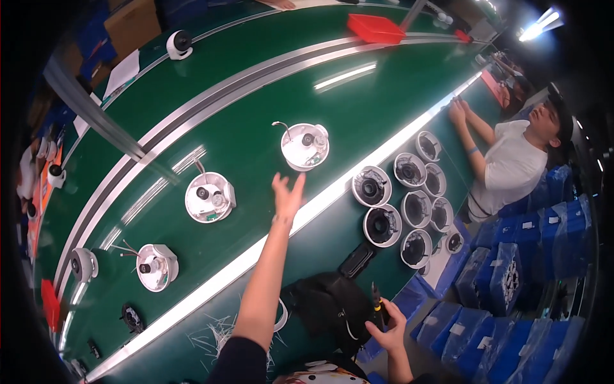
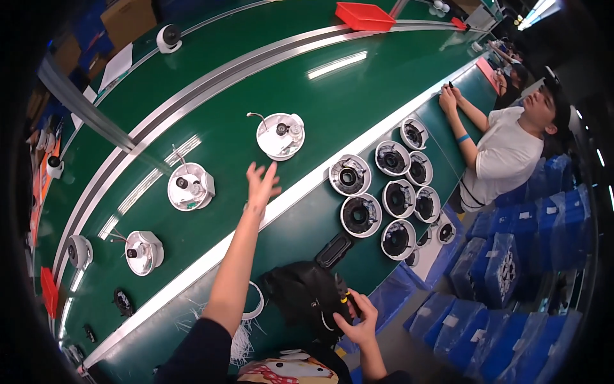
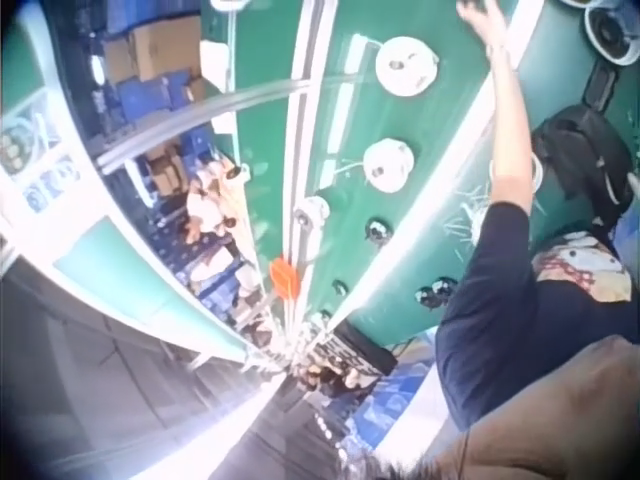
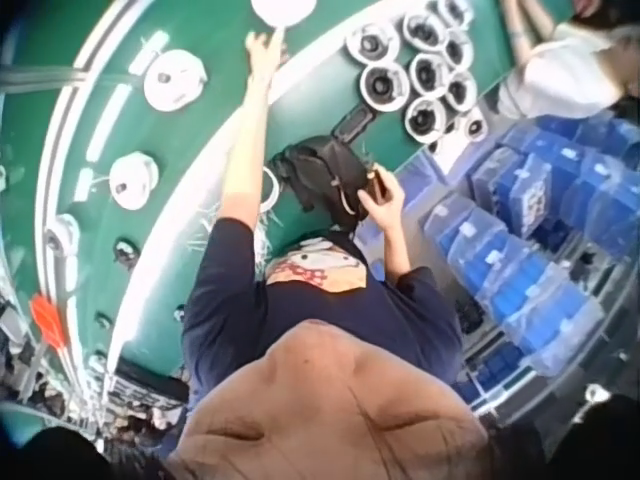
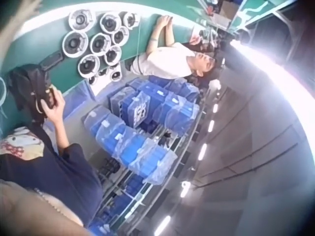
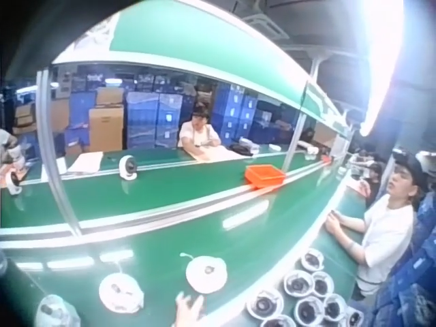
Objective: Assemble circular components by inserting internal parts and trimming wires on a factory production line.
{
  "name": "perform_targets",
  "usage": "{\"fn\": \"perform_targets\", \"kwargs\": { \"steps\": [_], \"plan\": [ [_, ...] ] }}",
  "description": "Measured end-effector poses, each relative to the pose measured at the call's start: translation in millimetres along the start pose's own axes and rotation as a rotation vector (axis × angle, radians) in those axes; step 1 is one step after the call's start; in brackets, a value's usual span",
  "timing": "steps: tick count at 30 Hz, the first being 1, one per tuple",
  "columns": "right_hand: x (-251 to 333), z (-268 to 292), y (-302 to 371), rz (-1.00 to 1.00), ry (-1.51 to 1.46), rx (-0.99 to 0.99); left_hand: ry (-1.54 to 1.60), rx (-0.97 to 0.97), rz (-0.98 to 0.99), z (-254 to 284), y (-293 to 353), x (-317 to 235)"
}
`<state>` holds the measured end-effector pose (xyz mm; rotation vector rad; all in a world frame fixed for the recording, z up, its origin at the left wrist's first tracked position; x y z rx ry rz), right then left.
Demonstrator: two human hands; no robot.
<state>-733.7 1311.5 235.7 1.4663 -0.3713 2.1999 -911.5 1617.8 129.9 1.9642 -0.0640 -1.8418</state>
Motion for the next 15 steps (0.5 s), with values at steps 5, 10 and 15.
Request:
{"fn": "perform_targets", "kwargs": {
  "steps": [5,10,15],
  "plan": [
    [21.8,-19.8,3.2,0.002,-0.122,0.082,0.374,0.124,0.159,-35.7,-74.1,13.0],
    [53.2,0.5,-28.4,0.205,-0.023,0.029,0.204,0.259,0.012,-2.1,19.2,0.5],
    [123.6,-37.2,-78.9,0.517,0.305,0.164,0.013,0.259,0.136,93.7,122.4,36.3]
  ]
}}
Point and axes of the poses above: each hand's wrist, its own y-axis away from the middle knuckle, its own z-axis out of the back of the hand, x = y × z, the point moved 7 cm from there along -y, towards the middle knuckle, and after that the axes turned 12 degrees about -x, right-handed, at the moved point
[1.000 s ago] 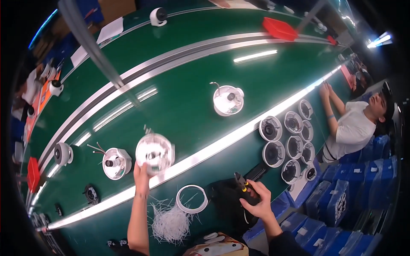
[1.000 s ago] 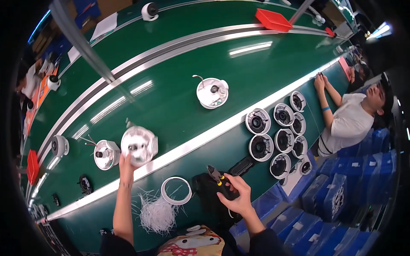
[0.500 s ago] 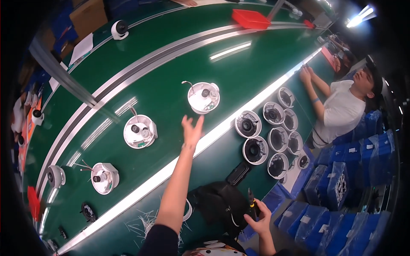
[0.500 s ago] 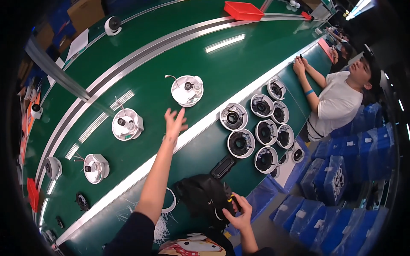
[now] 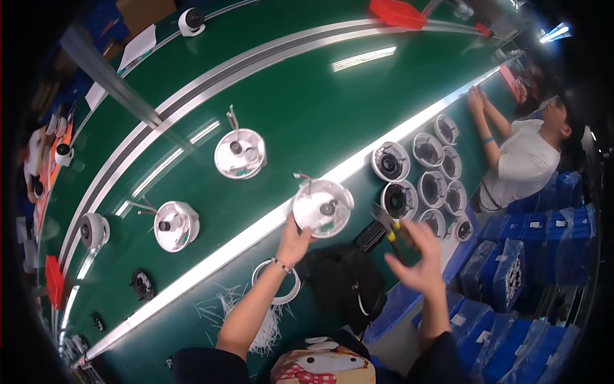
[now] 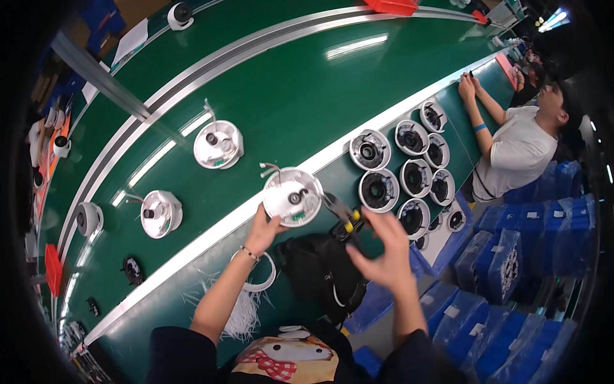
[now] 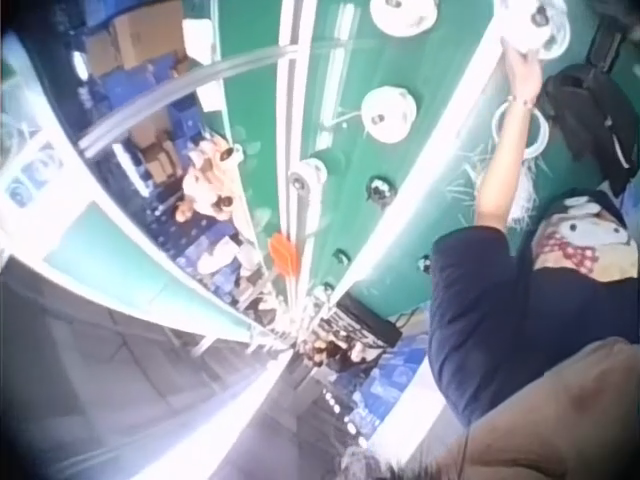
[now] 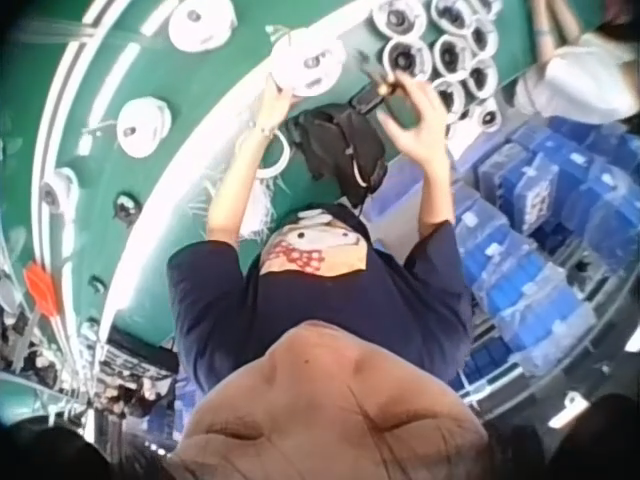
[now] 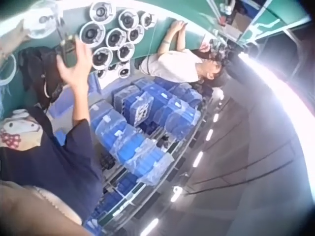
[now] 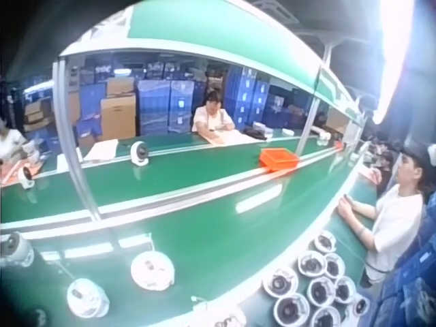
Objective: Assemble circular components by inserting internal parts and trimming wires on a factory production line.
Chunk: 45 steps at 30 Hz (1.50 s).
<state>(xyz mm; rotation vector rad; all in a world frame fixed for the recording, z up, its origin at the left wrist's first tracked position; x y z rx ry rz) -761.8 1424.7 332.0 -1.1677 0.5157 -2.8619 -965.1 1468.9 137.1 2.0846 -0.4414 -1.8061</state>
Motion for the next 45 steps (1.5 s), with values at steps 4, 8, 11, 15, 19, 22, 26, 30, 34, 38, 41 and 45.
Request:
{"fn": "perform_targets", "kwargs": {
  "steps": [4,8,11,15,19,22,26,30,34,38,41,45],
  "plan": [
    [24.7,-27.8,-44.0,0.480,0.348,0.083,-0.172,0.032,0.072,24.4,24.8,34.1],
    [27.2,-56.5,-57.3,0.593,0.437,0.268,-0.846,-0.324,-0.568,32.8,47.7,-39.5],
    [29.5,-81.9,-42.6,0.621,0.519,0.442,-0.778,-0.220,-0.914,24.3,53.9,-65.7],
    [28.0,-98.6,-26.2,0.586,0.554,0.502,-0.731,-0.124,-1.069,26.8,46.8,-68.8],
    [37.3,-109.0,-15.4,0.610,0.596,0.500,-0.634,-0.165,-1.098,39.2,52.8,-72.4],
    [47.5,-116.5,-9.1,0.651,0.610,0.450,-0.537,-0.204,-1.014,48.4,60.4,-71.2],
    [60.6,-128.2,-3.3,0.666,0.665,0.469,-0.495,-0.233,-0.993,58.2,67.9,-68.4],
    [69.7,-129.5,2.0,0.690,0.677,0.455,-0.422,-0.233,-0.812,63.4,71.0,-72.6],
    [74.9,-135.0,6.4,0.705,0.691,0.449,-0.213,-0.199,-0.747,77.8,62.8,-60.0],
    [76.5,-138.7,13.5,0.689,0.684,0.442,-0.115,-0.154,-0.685,87.1,63.8,-57.1],
    [80.4,-140.5,17.7,0.661,0.687,0.448,-0.108,-0.100,-0.687,93.1,66.6,-57.4],
    [88.5,-135.8,24.5,0.677,0.645,0.397,-0.091,-0.150,-0.654,111.4,72.7,-59.1]
  ]
}}
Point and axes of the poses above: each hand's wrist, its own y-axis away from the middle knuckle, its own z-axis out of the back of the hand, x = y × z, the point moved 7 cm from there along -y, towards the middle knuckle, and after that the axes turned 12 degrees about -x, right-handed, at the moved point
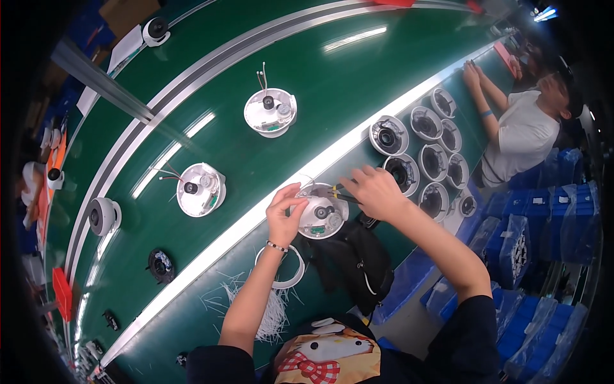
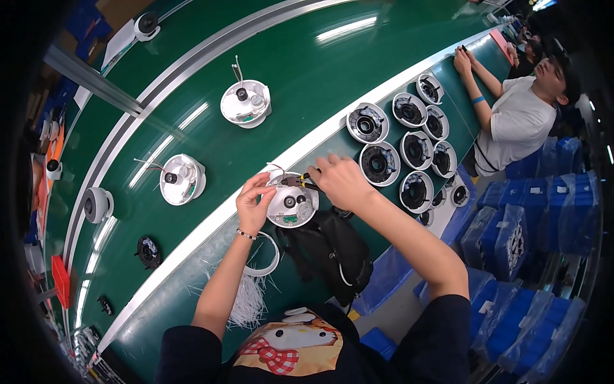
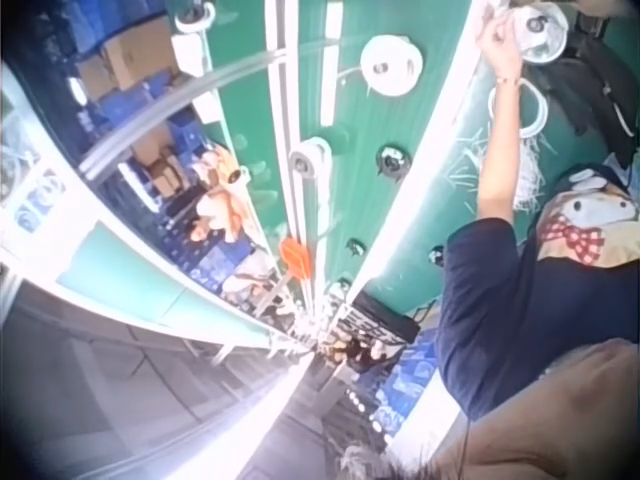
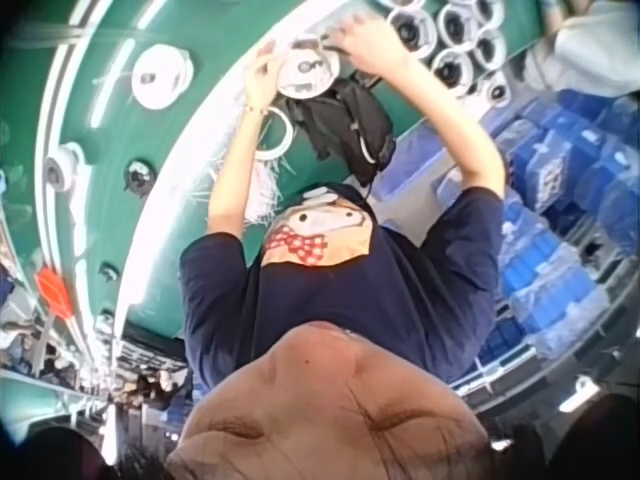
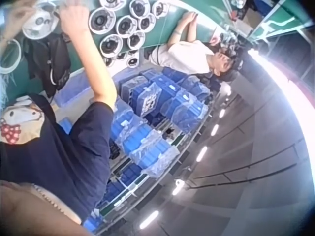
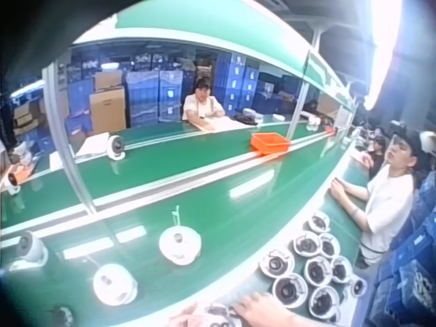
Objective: Assemble circular components by inserting internal parts and trimming wires on a factory production line.
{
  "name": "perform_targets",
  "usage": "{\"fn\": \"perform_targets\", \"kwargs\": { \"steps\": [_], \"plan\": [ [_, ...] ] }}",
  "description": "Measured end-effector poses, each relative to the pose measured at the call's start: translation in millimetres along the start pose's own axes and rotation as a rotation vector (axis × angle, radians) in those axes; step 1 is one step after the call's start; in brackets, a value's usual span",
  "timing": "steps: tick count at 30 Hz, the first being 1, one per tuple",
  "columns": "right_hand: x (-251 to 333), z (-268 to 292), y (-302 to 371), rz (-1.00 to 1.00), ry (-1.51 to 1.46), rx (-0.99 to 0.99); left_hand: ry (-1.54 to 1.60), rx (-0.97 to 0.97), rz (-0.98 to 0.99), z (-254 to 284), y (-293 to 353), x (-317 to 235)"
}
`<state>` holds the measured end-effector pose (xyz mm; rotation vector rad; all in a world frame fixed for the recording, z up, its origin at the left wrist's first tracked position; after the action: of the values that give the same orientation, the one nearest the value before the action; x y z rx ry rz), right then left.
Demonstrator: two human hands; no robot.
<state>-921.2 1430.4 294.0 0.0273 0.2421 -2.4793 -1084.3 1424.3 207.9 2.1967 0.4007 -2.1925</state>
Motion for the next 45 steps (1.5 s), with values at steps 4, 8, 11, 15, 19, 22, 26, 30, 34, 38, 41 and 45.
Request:
{"fn": "perform_targets", "kwargs": {
  "steps": [4,8,11,15,19,22,26,30,34,38,41,45],
  "plan": [
    [8.2,12.5,-1.7,0.002,0.013,-0.015,-0.038,0.021,0.003,5.4,4.6,-4.2],
    [21.3,9.8,-3.7,0.013,0.018,0.030,-0.020,0.031,-0.003,7.9,9.0,-7.5],
    [28.8,10.6,-4.7,0.022,0.036,-0.028,0.015,0.039,0.016,9.0,10.7,-11.4],
    [36.4,4.7,-5.6,0.013,0.031,0.014,0.003,0.056,-0.026,18.3,12.4,-15.8],
    [35.8,14.3,-0.3,-0.017,0.001,0.058,0.115,-0.176,0.151,60.8,11.9,-30.1],
    [29.6,50.8,19.1,-0.110,-0.079,-0.059,-0.005,-0.338,0.362,121.3,38.5,-46.8],
    [38.3,95.8,40.6,-0.385,-0.305,-0.381,-0.697,-0.106,0.118,221.5,91.1,-48.8],
    [58.4,104.6,64.6,-0.554,-0.383,-0.495,-0.836,-0.095,-0.046,176.7,89.6,-50.3],
    [101.1,113.5,46.3,-0.505,-0.448,-0.566,-0.184,0.152,0.511,85.3,76.1,21.7],
    [127.1,128.4,40.4,-0.503,-0.471,-0.628,-0.006,0.134,0.563,93.8,78.2,38.1],
    [129.7,130.7,47.2,-0.550,-0.465,-0.661,0.158,0.032,0.610,128.3,92.8,26.2],
    [137.4,121.9,33.4,-0.549,-0.523,-0.659,0.282,-0.271,0.691,229.0,95.6,-8.3]
  ]
}}
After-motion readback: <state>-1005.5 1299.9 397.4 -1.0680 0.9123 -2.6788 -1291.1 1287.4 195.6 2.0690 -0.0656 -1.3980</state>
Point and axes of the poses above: each hand's wrist, its own y-axis away from the middle knuckle, its own z-axis out of the back of the hand, x = y × z, the point moved 7 cm from there along -y, towards the middle knuckle, and after that the axes turned 12 degrees about -x, right-handed, at the moved point
